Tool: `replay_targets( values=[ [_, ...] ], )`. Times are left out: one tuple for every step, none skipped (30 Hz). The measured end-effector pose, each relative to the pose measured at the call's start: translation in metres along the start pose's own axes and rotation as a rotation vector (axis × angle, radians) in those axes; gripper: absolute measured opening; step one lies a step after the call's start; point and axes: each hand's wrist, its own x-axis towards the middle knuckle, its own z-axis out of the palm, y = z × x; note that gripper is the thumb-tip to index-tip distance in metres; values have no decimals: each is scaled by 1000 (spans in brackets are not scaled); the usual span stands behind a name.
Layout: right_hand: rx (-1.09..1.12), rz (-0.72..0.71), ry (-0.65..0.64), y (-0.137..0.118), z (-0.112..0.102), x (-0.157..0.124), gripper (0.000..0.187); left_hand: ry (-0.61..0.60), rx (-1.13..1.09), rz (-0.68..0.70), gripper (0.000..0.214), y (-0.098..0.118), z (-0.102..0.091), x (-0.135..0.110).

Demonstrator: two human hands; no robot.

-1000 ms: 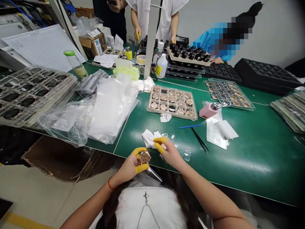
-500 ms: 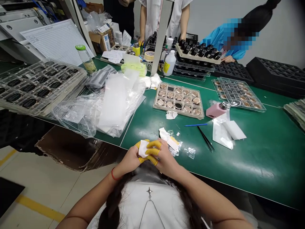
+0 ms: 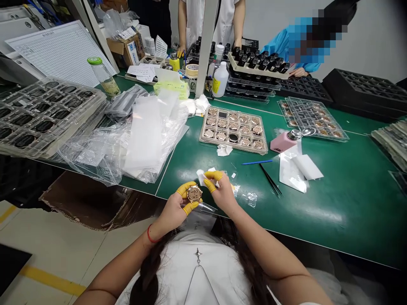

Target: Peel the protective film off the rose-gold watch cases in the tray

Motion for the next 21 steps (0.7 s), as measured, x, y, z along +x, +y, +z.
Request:
replay_targets(
  values=[
    [-12, 34, 7, 2, -4, 2, 19, 23, -11, 7, 54, 0, -1, 0],
    [-29, 41, -7, 3, -8, 2, 22, 39, -22, 22, 53, 0, -2, 0],
    [-41, 32, -41, 1, -12, 1, 20, 46, -29, 37, 51, 1, -3, -1],
    [-41, 17, -92, -1, -16, -1, 17, 46, -34, 53, 50, 1, -5, -1],
    [-30, 3, -151, -4, -18, -4, 12, 41, -37, 68, 48, 1, -6, -1],
    [-14, -5, -210, -8, -20, -7, 9, 32, -36, 80, 47, 2, -7, -2],
    [0, -9, -258, -12, -21, -9, 8, 20, -33, 91, 46, 3, -7, -2],
    [9, -11, -292, -16, -21, -11, 6, 5, -27, 97, 46, 4, -6, -3],
    [6, -14, -312, -19, -20, -12, 6, -10, -22, 101, 45, 5, -6, -3],
    [-8, -20, -323, -21, -19, -13, 7, -22, -21, 100, 45, 7, -5, -3],
    [-28, -32, -323, -23, -17, -14, 7, -29, -26, 95, 45, 8, -3, -3],
    [-52, -51, -319, -24, -16, -15, 7, -33, -40, 89, 46, 9, -2, -3],
    [-79, -78, -312, -25, -15, -16, 7, -32, -64, 81, 47, 9, -1, -2],
    [-104, -110, -302, -26, -13, -17, 7, -27, -97, 72, 48, 9, -1, -1],
    [-124, -143, -294, -27, -13, -18, 8, -17, -131, 64, 49, 9, -1, 0],
    [-129, -172, -288, -28, -12, -19, 9, -4, -162, 55, 50, 8, -1, 2],
    [-114, -188, -282, -29, -13, -20, 11, 14, -188, 39, 51, 7, -2, 3],
    [-76, -185, -269, -30, -13, -21, 12, 36, -205, 15, 52, 7, -3, 5],
    [-16, -159, -243, -31, -15, -21, 12, 61, -211, -12, 53, 6, -5, 6],
    [61, -109, -211, -32, -16, -20, 11, 81, -208, -36, 55, 6, -6, 7],
    [149, -35, -178, -32, -17, -19, 10, 89, -199, -56, 57, 6, -7, 8]
  ],
)
